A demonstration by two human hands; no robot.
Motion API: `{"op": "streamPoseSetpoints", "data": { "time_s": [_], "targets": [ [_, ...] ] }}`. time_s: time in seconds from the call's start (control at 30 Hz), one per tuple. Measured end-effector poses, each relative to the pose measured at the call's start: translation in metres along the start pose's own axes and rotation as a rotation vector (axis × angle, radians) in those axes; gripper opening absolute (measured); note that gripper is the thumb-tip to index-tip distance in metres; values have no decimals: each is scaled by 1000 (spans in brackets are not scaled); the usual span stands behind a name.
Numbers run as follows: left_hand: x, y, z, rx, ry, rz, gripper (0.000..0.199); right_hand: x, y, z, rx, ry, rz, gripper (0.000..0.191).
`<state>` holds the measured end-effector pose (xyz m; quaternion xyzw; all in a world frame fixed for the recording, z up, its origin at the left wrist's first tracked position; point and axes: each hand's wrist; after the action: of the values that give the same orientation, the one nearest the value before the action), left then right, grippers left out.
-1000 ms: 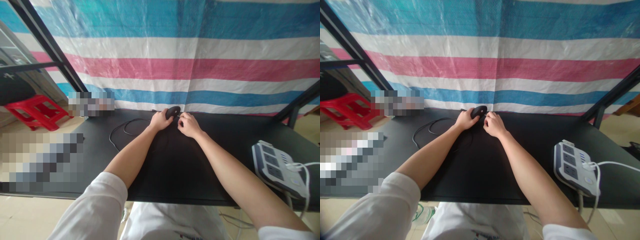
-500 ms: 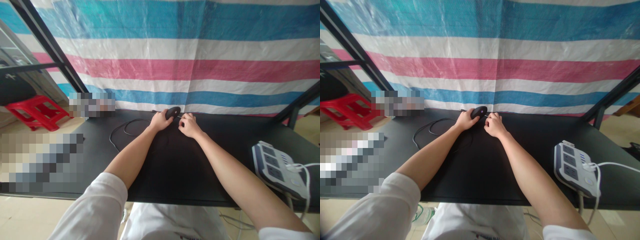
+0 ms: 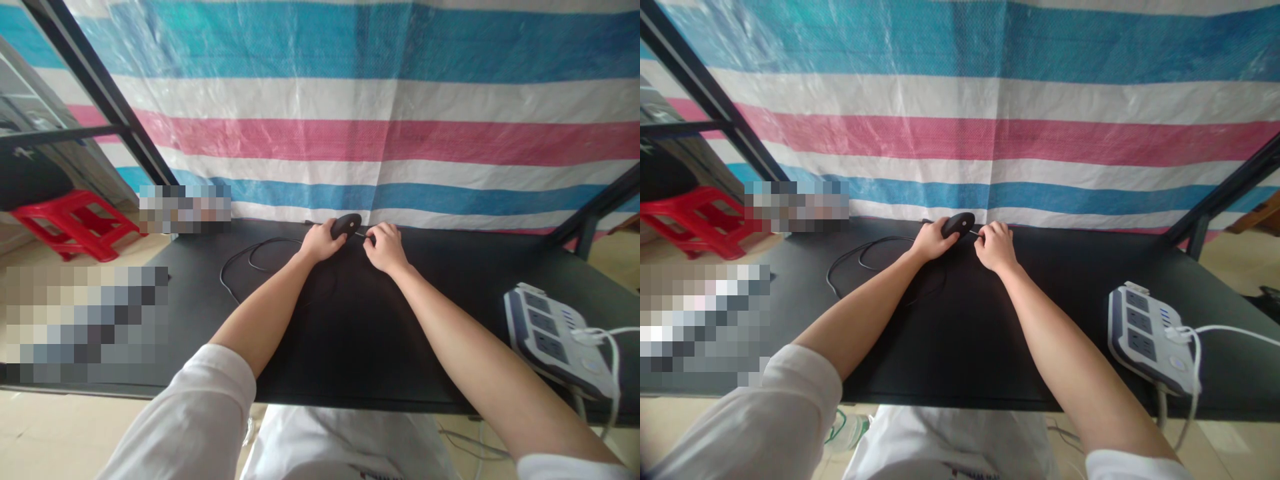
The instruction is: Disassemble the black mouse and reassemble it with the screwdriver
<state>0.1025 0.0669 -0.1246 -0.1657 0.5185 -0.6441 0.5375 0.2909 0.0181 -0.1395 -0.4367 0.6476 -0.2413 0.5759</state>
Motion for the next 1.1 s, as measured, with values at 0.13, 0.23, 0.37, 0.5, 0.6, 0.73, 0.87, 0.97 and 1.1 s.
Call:
{"op": "streamPoseSetpoints", "data": {
  "time_s": [0.13, 0.23, 0.37, 0.5, 0.6, 0.73, 0.87, 0.97, 1.1],
  "targets": [
    [0, -1, 1, -2, 2, -5, 51, 0, 3, 6, 15, 78, 10, 21],
    [1, -2, 2, -8, -1, -7, 51, -1, 4, 7, 11, 111, -43, 22],
    [1, -3, 2, 4, 2, -6, 51, -1, 1, 4, 27, 135, -97, 21],
    [0, -1, 1, 16, 0, -2, 51, -1, -4, 1, 48, 150, -133, 22],
    [0, 1, 0, 21, 3, 10, 52, 0, -8, -3, 78, 172, -187, 26],
    [-1, 2, -1, 19, 3, 11, 52, 0, -13, -7, 97, 204, -233, 31],
    [-1, 1, 0, 24, 3, 9, 51, 0, -15, -8, 93, 223, -242, 33],
    [0, 0, 1, 25, 3, 4, 51, 0, -15, -7, 99, 241, -241, 34],
    [0, -1, 2, 22, 2, -8, 51, 0, -17, -5, 132, 285, -230, 34]
  ]
}}
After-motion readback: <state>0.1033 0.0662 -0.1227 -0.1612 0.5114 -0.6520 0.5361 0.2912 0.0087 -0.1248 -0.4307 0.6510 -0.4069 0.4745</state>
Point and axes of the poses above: each hand's wrist, its own x-axis away from the middle knuckle, its own y-axis out of the palm, z = x × y, and after that the axes turned 3 degrees about -z, right-handed
